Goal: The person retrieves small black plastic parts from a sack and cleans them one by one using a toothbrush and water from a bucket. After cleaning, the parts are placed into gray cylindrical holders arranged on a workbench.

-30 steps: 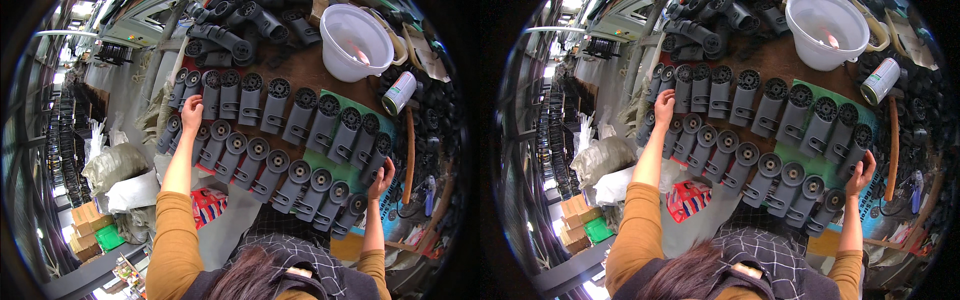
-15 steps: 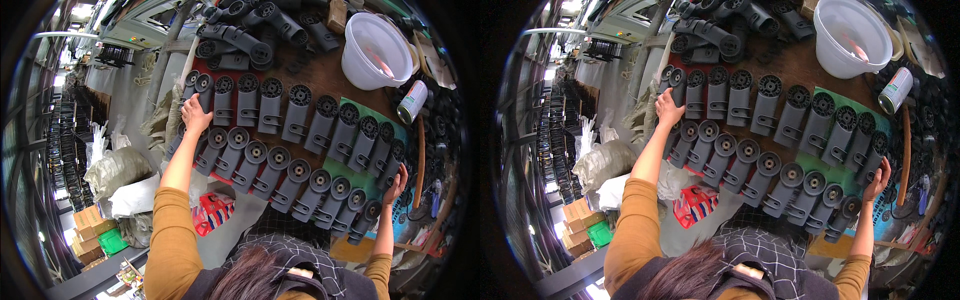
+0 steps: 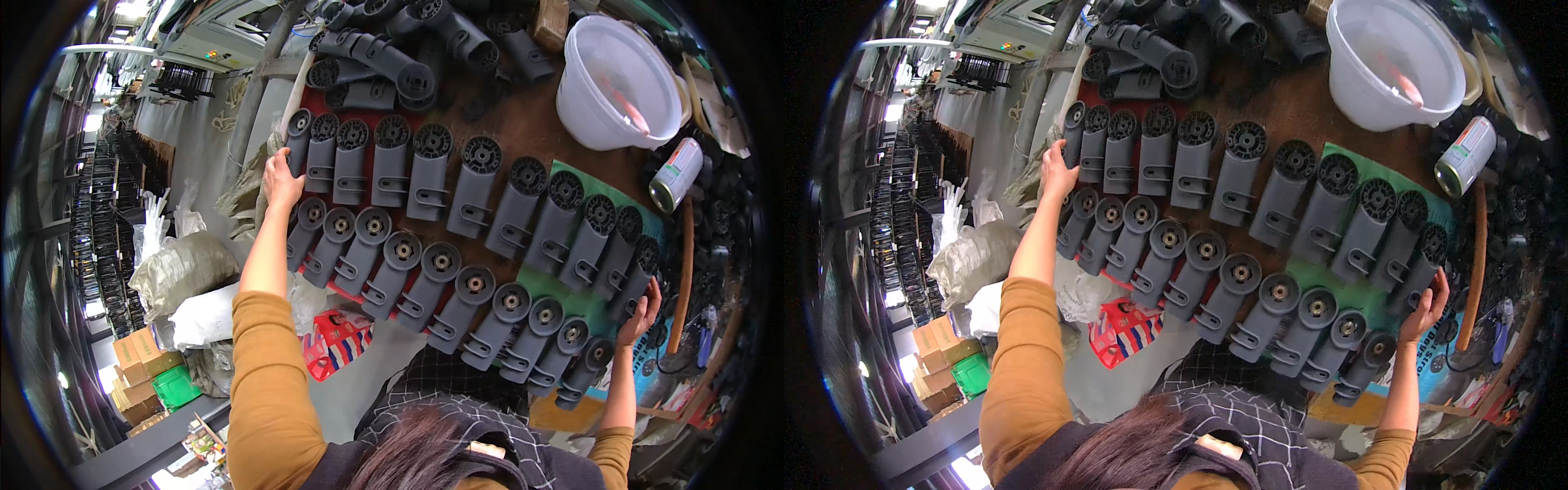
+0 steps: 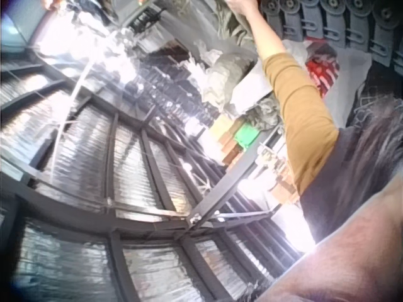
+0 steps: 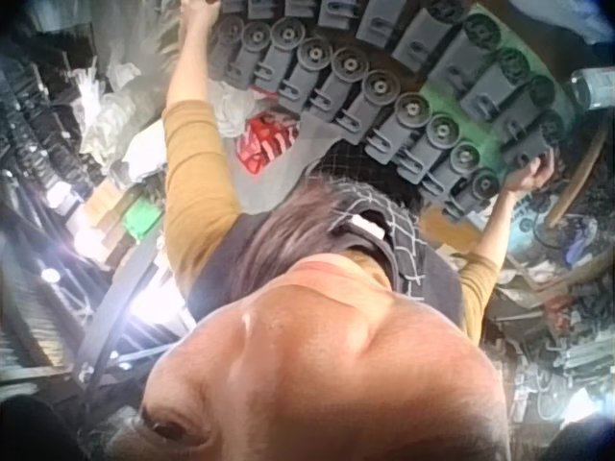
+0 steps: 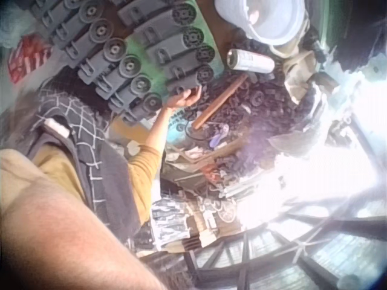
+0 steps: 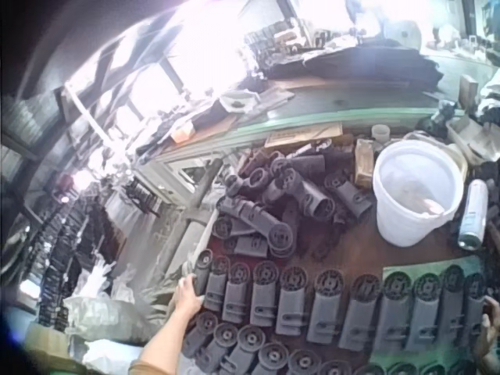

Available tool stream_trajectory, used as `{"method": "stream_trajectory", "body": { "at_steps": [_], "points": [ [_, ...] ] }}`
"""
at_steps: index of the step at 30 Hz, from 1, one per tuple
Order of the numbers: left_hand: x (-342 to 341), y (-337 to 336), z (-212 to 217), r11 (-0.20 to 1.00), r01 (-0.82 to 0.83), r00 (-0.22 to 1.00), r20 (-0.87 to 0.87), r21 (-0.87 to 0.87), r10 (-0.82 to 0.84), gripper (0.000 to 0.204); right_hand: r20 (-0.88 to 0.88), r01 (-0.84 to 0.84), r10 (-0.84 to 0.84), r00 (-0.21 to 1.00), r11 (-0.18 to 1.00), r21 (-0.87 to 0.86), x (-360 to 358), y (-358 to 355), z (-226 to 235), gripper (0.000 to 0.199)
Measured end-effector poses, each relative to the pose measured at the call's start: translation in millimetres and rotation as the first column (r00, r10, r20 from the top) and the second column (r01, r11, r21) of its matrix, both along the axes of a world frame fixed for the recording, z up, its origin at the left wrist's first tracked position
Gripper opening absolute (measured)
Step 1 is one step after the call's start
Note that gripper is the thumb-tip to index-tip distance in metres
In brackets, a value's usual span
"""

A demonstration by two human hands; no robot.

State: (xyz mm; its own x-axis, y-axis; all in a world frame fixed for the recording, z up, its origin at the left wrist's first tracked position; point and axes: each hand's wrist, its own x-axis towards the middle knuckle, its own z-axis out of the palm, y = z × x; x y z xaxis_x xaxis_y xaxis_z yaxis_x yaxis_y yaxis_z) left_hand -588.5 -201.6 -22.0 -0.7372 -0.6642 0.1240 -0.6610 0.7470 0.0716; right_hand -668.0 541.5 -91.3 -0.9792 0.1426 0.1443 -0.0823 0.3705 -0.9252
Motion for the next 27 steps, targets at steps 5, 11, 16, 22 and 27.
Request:
{"method": "stream_trajectory", "body": {
  "at_steps": [5,11,16,22,27],
  "points": [
    [5,-17,3,0.682,0.058,0.88,-0.359,0.729,0.31,0.042,0.047,-0.032,0.032,0.998,0.999,-0.008,-7,6,0,0.045],
    [12,-38,4,0.585,-0.162,0.897,-0.128,0.795,0.423,0.041,0.011,0.294,-0.31,0.951,0.913,0.281,-7,-36,60,0.034],
    [72,-53,33,0.904,0.289,0.887,-0.444,0.315,-0.129,0.03,-0.107,0.02,0.017,0.994,0.942,0.336,84,-232,136,0.022],
    [191,-15,29,0.876,0.425,0.903,-0.035,0.228,-0.429,0.075,-0.059,-0.713,0.801,0.596,0.561,0.421,174,-536,122,0.048],
    [191,-24,4,0.869,0.439,0.852,-0.412,0.227,-0.322,0.063,0.106,-0.687,0.853,0.511,0.332,0.647,184,-610,114,0.059]
  ]
}}
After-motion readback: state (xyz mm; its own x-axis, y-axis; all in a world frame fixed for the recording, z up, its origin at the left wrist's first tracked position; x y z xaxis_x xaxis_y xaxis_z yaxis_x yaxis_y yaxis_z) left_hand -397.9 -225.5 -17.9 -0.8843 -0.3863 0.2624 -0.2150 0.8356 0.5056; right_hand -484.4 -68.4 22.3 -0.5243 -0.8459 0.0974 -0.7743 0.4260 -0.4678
